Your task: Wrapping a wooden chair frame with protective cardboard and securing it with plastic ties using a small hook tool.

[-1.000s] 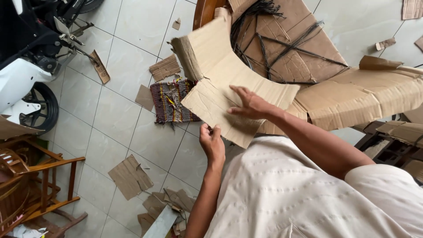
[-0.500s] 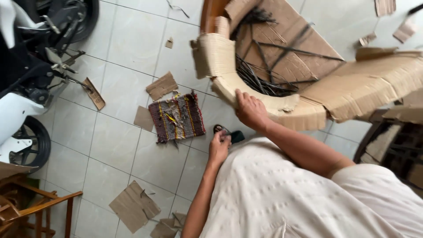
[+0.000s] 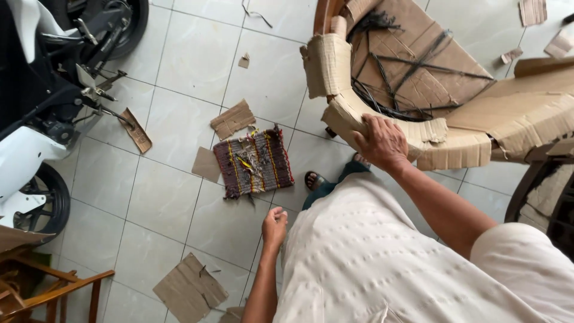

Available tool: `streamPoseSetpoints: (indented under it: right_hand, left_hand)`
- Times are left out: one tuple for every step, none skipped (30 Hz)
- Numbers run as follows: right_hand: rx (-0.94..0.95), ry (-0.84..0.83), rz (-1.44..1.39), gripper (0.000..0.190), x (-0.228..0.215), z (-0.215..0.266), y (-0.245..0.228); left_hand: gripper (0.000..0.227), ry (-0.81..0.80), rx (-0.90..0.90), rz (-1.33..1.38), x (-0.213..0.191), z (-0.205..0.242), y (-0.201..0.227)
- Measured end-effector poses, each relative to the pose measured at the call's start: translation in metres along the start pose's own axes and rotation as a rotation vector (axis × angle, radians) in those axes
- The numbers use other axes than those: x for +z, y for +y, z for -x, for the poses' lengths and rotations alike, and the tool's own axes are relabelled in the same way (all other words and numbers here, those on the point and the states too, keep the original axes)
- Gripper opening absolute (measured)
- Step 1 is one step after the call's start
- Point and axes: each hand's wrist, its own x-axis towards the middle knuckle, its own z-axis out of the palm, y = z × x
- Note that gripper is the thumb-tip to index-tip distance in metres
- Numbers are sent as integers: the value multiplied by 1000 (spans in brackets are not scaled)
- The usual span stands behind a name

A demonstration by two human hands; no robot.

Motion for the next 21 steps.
streamPoseSetpoints:
  right_hand:
    - [12,4,-36,51,0,-2,2]
    - [4,7,-32,51,1,0,3]
    - [-14,-15,30,55,2,0,4]
    - [-29,-39,88,61,5,3,2]
    - [-32,-36,88,61,7,1,3]
    - [-54,-13,140,60,9,2,3]
    - [-76,11,191,59,11,1,3]
    - [-78,4,192,59,12,2,4]
    - [-81,15,203,58,13,2,5]
    - [-83,26,212,57,15,2,4]
    - [-84,19,212,57,12,4,4]
    - [-72,16,207,57,12,3,3]
    - [-59,12,201,58,10,2,2]
    - [-53,13,199,58,11,4,2]
    - [-43,8,203,59,12,5,2]
    - [-30,7,210,61,13,5,3]
    - [-21,11,209,61,9,4,-1]
    - [16,-51,176,62,4,2,-4]
    - [52,-113,141,63,0,-1,-7]
    - [62,-107,142,63,-2,0,-8]
    - [107,-166,126,62,-3,1,-8]
  left_hand:
    - [42,0,7,12,2,-6,-1]
    - [42,0,11,21,12,-14,-7]
    - [42,-8,26,41,22,-22,-11]
    - [43,-16,41,54,29,-31,-17]
    - [43,-14,42,57,36,-41,-22]
    - [44,-78,106,-32,42,-51,-29]
    - [45,-142,170,-122,48,-62,-35]
    - [45,-145,164,-119,47,-64,-37]
    - [43,-166,186,-164,45,-67,-39]
    - [42,-186,208,-209,43,-70,-41]
    - [42,-189,201,-208,41,-73,-47]
    - [43,-183,176,-216,36,-78,-52]
    - [43,-177,152,-224,32,-83,-56]
    - [43,-177,152,-231,25,-88,-57]
    - [44,-173,126,-209,19,-92,-57]
    - [45,-169,107,-190,13,-100,-55]
    - [45,-170,113,-198,6,-111,-56]
    - [44,-182,112,-210,-1,-124,-55]
    - [44,-194,111,-221,-8,-137,-54]
    - [44,-197,119,-231,-14,-152,-50]
    - [43,-197,107,-234,-20,-167,-46]
